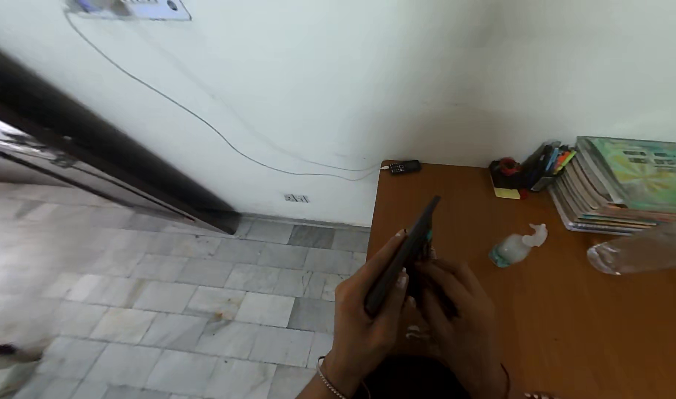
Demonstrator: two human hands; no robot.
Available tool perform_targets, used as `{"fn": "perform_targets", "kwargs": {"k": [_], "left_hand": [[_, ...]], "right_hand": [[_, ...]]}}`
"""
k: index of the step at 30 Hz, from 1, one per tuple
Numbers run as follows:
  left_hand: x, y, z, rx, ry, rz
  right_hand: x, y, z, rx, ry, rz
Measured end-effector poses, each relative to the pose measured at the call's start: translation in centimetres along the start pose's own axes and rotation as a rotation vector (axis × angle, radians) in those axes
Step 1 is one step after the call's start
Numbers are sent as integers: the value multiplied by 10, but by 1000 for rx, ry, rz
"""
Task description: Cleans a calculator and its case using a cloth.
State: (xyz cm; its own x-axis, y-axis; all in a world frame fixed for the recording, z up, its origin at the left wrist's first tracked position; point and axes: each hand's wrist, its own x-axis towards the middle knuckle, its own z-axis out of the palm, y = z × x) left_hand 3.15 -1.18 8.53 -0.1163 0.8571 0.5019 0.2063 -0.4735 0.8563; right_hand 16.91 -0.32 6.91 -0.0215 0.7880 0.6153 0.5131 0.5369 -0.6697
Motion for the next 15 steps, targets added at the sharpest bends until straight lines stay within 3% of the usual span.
{"fn": "perform_targets", "kwargs": {"k": [7,15], "left_hand": [[-1,1,2,0,-94,81],[-2,-5,1,-34,-74,135]], "right_hand": [[6,-3,-6,153,54,81],[8,-10,-10,208,33,197]]}}
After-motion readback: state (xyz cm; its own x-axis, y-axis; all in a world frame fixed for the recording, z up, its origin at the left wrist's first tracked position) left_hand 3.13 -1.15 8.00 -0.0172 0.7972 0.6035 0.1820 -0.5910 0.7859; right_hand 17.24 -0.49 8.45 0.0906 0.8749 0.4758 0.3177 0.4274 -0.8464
